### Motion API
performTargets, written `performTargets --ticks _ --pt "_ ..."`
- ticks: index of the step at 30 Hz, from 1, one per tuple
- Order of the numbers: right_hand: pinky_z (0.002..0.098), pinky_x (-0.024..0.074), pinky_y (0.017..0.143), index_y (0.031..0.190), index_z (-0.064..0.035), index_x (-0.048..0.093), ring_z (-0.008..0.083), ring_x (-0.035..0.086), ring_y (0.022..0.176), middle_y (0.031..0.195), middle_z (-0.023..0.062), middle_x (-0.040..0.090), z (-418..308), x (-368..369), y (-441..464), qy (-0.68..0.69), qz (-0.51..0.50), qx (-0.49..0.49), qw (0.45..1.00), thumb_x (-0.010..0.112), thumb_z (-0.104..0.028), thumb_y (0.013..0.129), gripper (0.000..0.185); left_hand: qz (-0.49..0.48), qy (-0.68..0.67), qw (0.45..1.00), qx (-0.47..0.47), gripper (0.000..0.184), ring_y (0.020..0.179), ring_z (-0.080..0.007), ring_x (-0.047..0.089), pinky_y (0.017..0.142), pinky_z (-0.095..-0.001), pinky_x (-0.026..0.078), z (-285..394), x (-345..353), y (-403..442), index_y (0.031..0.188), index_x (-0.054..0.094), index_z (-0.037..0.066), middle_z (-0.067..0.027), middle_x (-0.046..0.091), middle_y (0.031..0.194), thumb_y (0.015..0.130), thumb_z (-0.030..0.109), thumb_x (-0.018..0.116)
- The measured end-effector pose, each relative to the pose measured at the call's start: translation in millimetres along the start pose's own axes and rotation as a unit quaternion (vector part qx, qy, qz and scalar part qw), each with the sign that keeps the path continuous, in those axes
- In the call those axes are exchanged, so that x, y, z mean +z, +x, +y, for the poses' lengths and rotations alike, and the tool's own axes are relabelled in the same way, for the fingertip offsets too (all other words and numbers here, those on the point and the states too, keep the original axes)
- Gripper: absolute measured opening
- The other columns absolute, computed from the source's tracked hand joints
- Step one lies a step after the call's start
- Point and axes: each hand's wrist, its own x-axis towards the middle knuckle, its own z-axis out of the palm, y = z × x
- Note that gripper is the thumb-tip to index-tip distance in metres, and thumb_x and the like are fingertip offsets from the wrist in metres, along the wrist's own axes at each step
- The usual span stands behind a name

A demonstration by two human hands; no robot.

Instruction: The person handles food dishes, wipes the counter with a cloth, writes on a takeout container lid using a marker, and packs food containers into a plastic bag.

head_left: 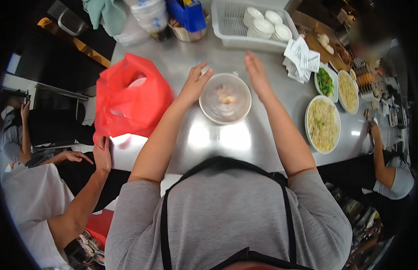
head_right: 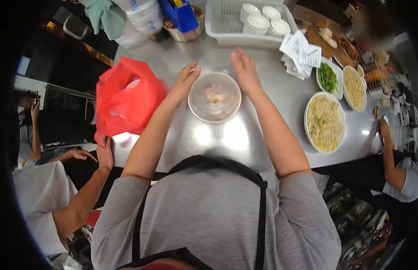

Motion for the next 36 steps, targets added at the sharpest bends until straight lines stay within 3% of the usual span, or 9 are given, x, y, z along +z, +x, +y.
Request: performTargets --ticks 2,6,12,16,26,29,30,34,36 --pt "0.0356 0.0380 0.090 0.128 -0.0015 0.040 0.0262 0.050 0.105 0.104 0.0163 0.057 -43.6 -9.8 37.8 0.086 0.056 -0.118 0.988 0.047 -0.046 0.087 0.061 0.087 -0.144 0.978 -0.121 0.053 0.114 -0.0222 0.044 0.090 -0.0357 0.037 27.0 -17.5 12.0 0.125 0.042 0.005 -0.0116 0.048 0.123 0.087 0.042 0.049" --pt "0.0376 0.0358 0.093 0.133 -0.0052 0.032 0.0219 0.048 0.110 0.113 0.0137 0.055 -115.2 25.7 122.0 0.138 -0.053 -0.095 0.984 0.049 -0.046 0.086 0.065 0.123 -0.390 0.908 -0.096 0.041 0.104 -0.0209 0.050 0.086 -0.0370 0.038 47.5 -50.3 68.1 0.114 0.048 0.007 -0.0096 0.054 0.112 0.088 0.038 0.048" --pt "0.0348 0.0444 0.082 0.131 -0.0004 0.032 0.0229 0.058 0.092 0.098 0.0163 0.061 -138.0 86.5 205.7 -0.061 -0.058 -0.084 0.993 0.061 -0.034 0.081 0.067 0.124 -0.439 0.876 -0.159 0.033 0.108 -0.0220 0.049 0.087 -0.0368 0.037 76.5 -49.2 118.4 0.114 0.049 0.004 -0.0102 0.055 0.116 0.093 0.027 0.036" --pt "0.0302 0.0383 0.086 0.129 0.0001 0.037 0.0144 0.057 0.087 0.080 0.0077 0.064 -153.3 53.2 153.2 0.202 -0.083 -0.145 0.965 0.066 -0.021 0.077 0.063 0.111 -0.400 0.899 -0.141 0.038 0.107 -0.0194 0.050 0.089 -0.0370 0.034 73.6 -44.8 126.8 0.113 0.053 0.004 -0.0088 0.057 0.115 0.094 0.032 0.033" --pt "0.0222 0.0421 0.069 0.127 -0.0010 0.038 0.0079 0.055 0.068 0.069 0.0005 0.057 -116.2 -48.1 -36.9 0.302 -0.102 -0.129 0.939 0.062 -0.012 0.081 0.053 0.197 -0.293 0.919 -0.178 0.042 0.084 -0.0133 0.057 0.074 -0.0334 0.036 83.7 -37.4 142.0 0.091 0.061 0.009 -0.0025 0.065 0.090 0.082 0.050 0.055" --pt "0.0233 0.0417 0.072 0.126 -0.0047 0.040 0.0079 0.054 0.070 0.068 -0.0012 0.053 -102.6 -38.1 -41.3 0.287 -0.115 -0.113 0.944 0.060 -0.008 0.082 0.049 0.231 -0.260 0.930 -0.116 0.021 0.067 -0.0083 0.056 0.063 -0.0307 0.035 64.9 -33.8 157.3 0.078 0.063 0.013 0.0009 0.065 0.077 0.077 0.034 0.068" --pt "0.0230 0.0416 0.072 0.126 -0.0057 0.040 0.0079 0.054 0.070 0.068 -0.0009 0.053 -99.2 -34.8 -40.4 0.263 -0.115 -0.116 0.951 0.060 -0.009 0.082 0.048 0.254 -0.251 0.930 -0.088 0.019 0.060 -0.0150 0.060 0.058 -0.0255 0.048 61.3 -34.9 162.4 0.078 0.061 -0.003 -0.0092 0.064 0.070 0.074 0.012 0.071" --pt "0.0228 0.0416 0.070 0.124 -0.0057 0.040 0.0081 0.054 0.070 0.067 0.0001 0.054 -84.6 -29.3 -45.1 0.231 -0.116 -0.097 0.961 0.060 -0.010 0.082 0.046 0.265 0.139 0.954 -0.020 0.023 0.060 -0.0131 0.063 0.059 -0.0255 0.049 34.1 -45.4 175.9 0.071 0.067 0.001 -0.0068 0.066 0.065 0.070 0.023 0.072" --pt "0.0223 0.0408 0.070 0.123 -0.0053 0.040 0.0081 0.054 0.069 0.066 0.0010 0.055 -82.5 -26.7 -50.8 0.209 -0.112 -0.113 0.965 0.060 -0.011 0.082 0.046 0.237 0.080 0.967 0.054 0.023 0.063 -0.0138 0.063 0.060 -0.0250 0.048 -3.3 -48.6 181.8 0.074 0.066 -0.002 -0.0079 0.066 0.067 0.072 0.021 0.071"
